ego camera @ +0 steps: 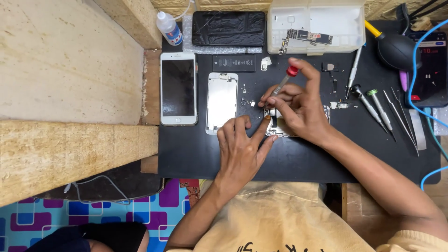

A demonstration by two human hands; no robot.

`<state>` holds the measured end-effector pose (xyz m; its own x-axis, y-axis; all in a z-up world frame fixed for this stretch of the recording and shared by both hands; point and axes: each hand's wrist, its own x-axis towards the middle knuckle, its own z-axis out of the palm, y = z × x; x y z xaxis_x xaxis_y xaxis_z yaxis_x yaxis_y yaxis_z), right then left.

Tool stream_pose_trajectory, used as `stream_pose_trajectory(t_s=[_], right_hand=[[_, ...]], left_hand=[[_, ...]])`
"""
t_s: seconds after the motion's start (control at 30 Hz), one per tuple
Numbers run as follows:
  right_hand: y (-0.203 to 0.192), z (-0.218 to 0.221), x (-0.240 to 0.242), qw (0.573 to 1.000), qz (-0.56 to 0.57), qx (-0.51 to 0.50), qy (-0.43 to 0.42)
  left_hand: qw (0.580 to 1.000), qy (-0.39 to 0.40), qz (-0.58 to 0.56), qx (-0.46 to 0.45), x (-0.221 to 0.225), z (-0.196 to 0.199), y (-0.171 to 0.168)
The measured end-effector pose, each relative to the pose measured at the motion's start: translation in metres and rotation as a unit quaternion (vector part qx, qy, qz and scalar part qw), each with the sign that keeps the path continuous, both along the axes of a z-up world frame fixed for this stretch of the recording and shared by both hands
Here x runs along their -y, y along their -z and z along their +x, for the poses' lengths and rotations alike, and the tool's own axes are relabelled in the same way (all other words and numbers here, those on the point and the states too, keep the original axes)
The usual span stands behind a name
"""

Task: Removing and manipulating small internal components of a disassembled smartphone using precision tools.

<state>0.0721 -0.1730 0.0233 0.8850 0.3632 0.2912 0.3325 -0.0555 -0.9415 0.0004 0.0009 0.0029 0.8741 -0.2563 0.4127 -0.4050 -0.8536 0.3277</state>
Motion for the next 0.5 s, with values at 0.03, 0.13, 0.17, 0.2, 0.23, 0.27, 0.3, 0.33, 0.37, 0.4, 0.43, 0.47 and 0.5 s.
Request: stream_pose_trajectory(t_s=[0.03, 0.13, 0.17, 0.2, 0.23, 0.27, 0.3, 0.33, 0.37, 0.4, 0.43, 0.47, 0.5], right_hand=[[0.004, 0.001, -0.002, 1.000, 0.000, -0.001, 0.000], [0.013, 0.002, -0.004, 0.999, -0.003, -0.006, 0.031], [0.012, 0.002, -0.004, 0.999, -0.006, -0.011, 0.033], [0.012, 0.002, -0.004, 0.999, -0.008, -0.016, 0.034], [0.012, 0.003, -0.004, 0.999, -0.008, -0.017, 0.035], [0.013, 0.003, -0.003, 0.999, -0.008, -0.021, 0.032], [0.013, 0.004, -0.003, 0.999, -0.007, -0.024, 0.028], [0.013, 0.005, -0.003, 0.999, -0.007, -0.024, 0.028], [0.014, 0.006, -0.003, 0.999, -0.001, -0.031, 0.026], [0.014, 0.006, -0.002, 0.999, 0.006, -0.038, 0.024], [0.015, 0.006, -0.002, 0.999, 0.006, -0.038, 0.024], [0.016, 0.006, -0.002, 0.999, 0.008, -0.041, 0.028], [0.016, 0.005, -0.002, 0.998, 0.011, -0.044, 0.032]], left_hand=[[1.000, 0.000, 0.000, -0.001, 0.000, 0.001, 0.005], [0.997, 0.034, -0.060, 0.042, 0.000, 0.005, 0.016], [0.997, 0.033, -0.057, 0.043, 0.000, 0.005, 0.017], [0.997, 0.031, -0.055, 0.045, 0.000, 0.005, 0.017], [0.997, 0.032, -0.056, 0.044, 0.001, 0.005, 0.017], [0.997, 0.031, -0.057, 0.042, 0.001, 0.005, 0.016], [0.997, 0.029, -0.057, 0.039, 0.000, 0.005, 0.015], [0.997, 0.028, -0.057, 0.039, 0.000, 0.005, 0.015], [0.997, 0.027, -0.059, 0.038, 0.000, 0.005, 0.015], [0.997, 0.027, -0.060, 0.037, 0.000, 0.005, 0.015], [0.997, 0.027, -0.061, 0.037, 0.000, 0.005, 0.015], [0.997, 0.028, -0.063, 0.031, 0.000, 0.005, 0.014], [0.997, 0.030, -0.066, 0.026, 0.000, 0.004, 0.013]])
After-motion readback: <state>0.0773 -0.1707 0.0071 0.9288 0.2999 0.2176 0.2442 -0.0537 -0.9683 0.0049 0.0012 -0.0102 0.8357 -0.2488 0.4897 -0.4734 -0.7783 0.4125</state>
